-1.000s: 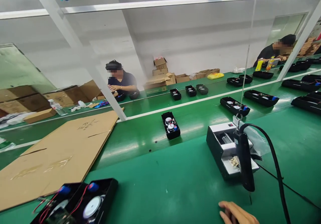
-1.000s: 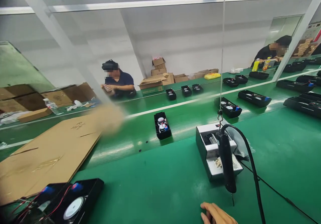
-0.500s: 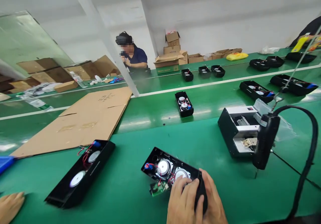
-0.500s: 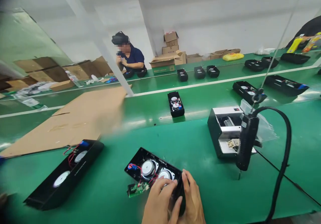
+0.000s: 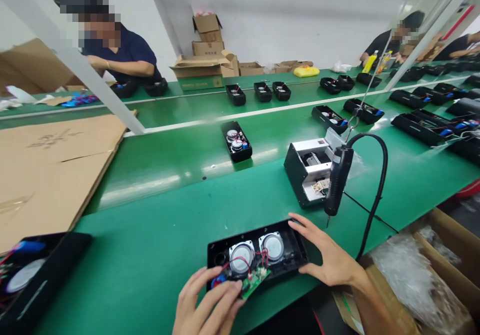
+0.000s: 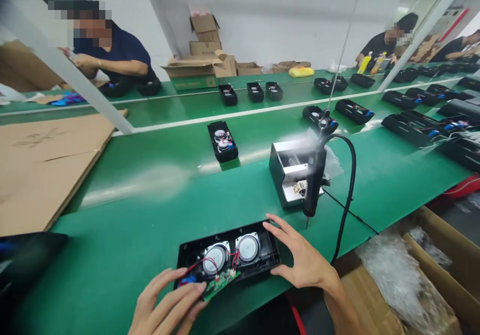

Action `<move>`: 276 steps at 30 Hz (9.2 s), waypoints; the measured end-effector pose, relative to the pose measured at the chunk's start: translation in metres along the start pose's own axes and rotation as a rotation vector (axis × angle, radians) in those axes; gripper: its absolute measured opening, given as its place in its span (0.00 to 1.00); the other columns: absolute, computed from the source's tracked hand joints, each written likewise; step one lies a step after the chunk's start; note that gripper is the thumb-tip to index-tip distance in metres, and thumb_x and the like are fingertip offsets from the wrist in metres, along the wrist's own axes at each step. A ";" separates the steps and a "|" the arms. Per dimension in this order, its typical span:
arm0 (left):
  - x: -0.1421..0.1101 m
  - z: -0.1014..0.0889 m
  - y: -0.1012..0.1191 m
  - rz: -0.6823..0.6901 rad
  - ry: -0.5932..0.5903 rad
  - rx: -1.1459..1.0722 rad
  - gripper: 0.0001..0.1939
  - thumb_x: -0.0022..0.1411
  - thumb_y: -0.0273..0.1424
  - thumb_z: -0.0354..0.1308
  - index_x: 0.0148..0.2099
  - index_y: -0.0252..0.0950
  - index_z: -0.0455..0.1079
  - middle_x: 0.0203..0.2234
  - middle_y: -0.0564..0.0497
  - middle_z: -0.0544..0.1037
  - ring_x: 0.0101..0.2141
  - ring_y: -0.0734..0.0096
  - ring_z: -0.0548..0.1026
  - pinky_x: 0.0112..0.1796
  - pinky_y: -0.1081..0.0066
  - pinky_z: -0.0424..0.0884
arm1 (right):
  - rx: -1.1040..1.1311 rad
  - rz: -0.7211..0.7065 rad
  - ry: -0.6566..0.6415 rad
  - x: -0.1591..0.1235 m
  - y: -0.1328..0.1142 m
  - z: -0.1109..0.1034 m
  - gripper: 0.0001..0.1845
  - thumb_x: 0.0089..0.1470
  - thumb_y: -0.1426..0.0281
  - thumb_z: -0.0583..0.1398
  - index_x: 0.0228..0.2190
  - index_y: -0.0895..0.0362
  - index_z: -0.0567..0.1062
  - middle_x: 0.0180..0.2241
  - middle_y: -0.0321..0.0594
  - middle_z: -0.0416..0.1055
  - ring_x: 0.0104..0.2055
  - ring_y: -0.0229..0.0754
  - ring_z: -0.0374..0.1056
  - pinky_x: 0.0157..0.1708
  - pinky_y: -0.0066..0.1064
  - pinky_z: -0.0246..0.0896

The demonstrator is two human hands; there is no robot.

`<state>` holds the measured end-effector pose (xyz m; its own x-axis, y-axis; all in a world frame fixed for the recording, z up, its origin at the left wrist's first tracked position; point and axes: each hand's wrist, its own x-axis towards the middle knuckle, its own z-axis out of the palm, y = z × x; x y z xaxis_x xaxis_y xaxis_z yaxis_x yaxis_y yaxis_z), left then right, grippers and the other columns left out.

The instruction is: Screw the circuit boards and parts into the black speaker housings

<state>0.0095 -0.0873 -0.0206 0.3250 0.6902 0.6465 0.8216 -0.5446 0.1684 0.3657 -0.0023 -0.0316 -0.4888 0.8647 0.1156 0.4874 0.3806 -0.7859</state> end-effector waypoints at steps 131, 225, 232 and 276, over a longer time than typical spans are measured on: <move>0.120 0.029 -0.075 -0.405 -0.806 -0.626 0.28 0.45 0.52 0.79 0.26 0.39 0.67 0.48 0.52 0.81 0.46 0.60 0.79 0.45 0.63 0.73 | 0.023 0.055 -0.372 0.150 -0.103 0.014 0.11 0.61 0.75 0.60 0.41 0.57 0.82 0.30 0.35 0.76 0.33 0.40 0.66 0.35 0.31 0.54; 0.081 0.031 0.012 -0.714 0.123 -0.469 0.08 0.61 0.34 0.68 0.30 0.41 0.77 0.31 0.51 0.83 0.34 0.67 0.84 0.37 0.71 0.82 | 0.854 0.322 0.225 0.065 -0.087 0.063 0.17 0.53 0.65 0.73 0.44 0.56 0.88 0.36 0.43 0.89 0.40 0.51 0.86 0.43 0.37 0.83; 0.076 0.032 0.002 -0.764 0.175 -0.706 0.08 0.58 0.32 0.70 0.28 0.39 0.76 0.30 0.50 0.82 0.34 0.66 0.82 0.36 0.71 0.80 | 0.997 0.338 0.201 0.068 -0.081 0.062 0.20 0.49 0.58 0.78 0.41 0.57 0.88 0.34 0.44 0.88 0.37 0.50 0.86 0.40 0.37 0.83; 0.070 0.024 0.007 -0.377 0.089 -0.103 0.02 0.69 0.32 0.67 0.43 0.42 0.81 0.43 0.52 0.84 0.41 0.70 0.84 0.48 0.71 0.82 | 0.592 0.161 0.265 0.060 -0.096 0.065 0.13 0.59 0.70 0.68 0.46 0.56 0.87 0.40 0.42 0.88 0.42 0.47 0.86 0.43 0.32 0.79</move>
<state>0.0497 -0.0310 0.0079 -0.0356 0.8095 0.5861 0.8226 -0.3092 0.4771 0.2428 -0.0078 0.0113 -0.2120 0.9757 0.0548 0.0230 0.0610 -0.9979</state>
